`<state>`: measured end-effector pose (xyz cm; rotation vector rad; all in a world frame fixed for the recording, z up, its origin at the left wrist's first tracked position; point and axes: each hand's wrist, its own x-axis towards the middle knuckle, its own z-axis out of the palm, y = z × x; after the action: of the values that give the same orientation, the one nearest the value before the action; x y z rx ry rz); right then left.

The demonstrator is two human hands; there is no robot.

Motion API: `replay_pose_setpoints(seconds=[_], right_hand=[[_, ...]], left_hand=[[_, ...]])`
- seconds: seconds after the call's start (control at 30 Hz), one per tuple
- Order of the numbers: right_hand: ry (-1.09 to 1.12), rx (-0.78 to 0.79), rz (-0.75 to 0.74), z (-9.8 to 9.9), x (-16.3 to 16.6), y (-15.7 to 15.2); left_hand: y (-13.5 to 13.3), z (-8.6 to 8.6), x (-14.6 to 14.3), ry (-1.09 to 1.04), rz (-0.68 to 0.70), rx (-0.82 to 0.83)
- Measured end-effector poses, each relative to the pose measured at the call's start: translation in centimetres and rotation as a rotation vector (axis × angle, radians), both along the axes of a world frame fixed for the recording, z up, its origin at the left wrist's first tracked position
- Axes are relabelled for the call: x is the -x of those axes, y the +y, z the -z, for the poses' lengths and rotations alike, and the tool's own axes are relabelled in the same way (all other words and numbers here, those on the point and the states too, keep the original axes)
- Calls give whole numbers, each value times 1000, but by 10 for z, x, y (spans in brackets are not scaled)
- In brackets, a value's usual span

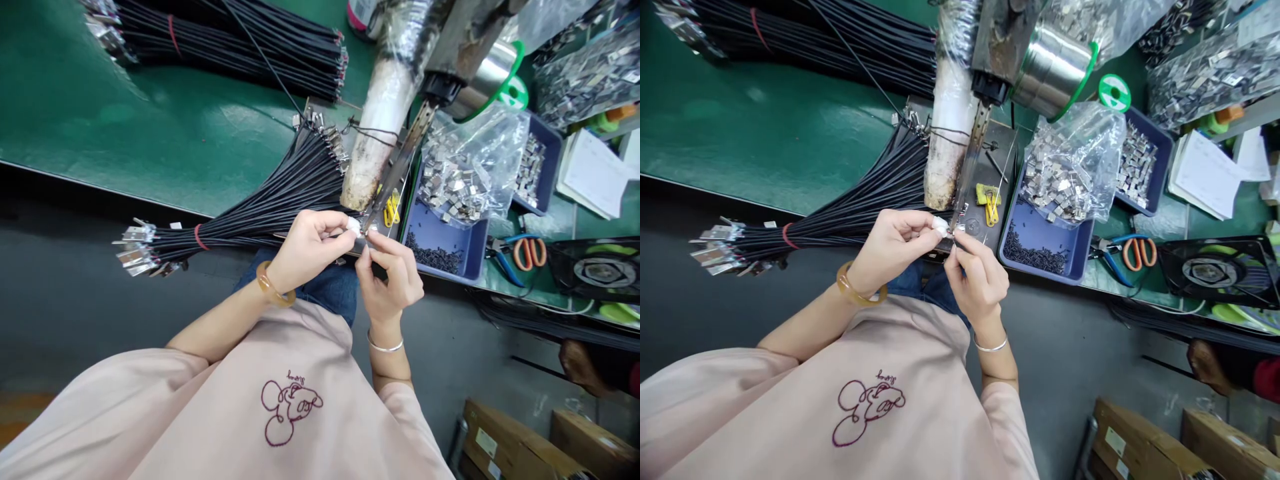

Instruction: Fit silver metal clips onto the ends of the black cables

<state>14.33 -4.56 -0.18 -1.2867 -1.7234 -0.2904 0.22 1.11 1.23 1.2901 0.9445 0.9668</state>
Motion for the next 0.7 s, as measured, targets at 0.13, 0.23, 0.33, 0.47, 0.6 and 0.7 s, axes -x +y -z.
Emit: replay_pose_setpoints(seconds=[0.13,0.23,0.33,0.47,0.6,0.7], right_hand=[[-8,-7,-7,2,-1,-1],[-14,-10,-5,3,-1,-2],[-25,-9,-6,3,-2,-1],[-31,-20,2,2,-1,0],[-44,-34,17,2,0,0],[-64,-25,26,3,0,-1]], left_hand=[[-1,1,0,-24,20,47],[-2,3,-1,-28,21,62],[-1,4,-1,-22,21,60],[0,1,-1,-23,4,58],[0,-1,-2,-48,-9,77],[-1,0,-1,-60,10,112]])
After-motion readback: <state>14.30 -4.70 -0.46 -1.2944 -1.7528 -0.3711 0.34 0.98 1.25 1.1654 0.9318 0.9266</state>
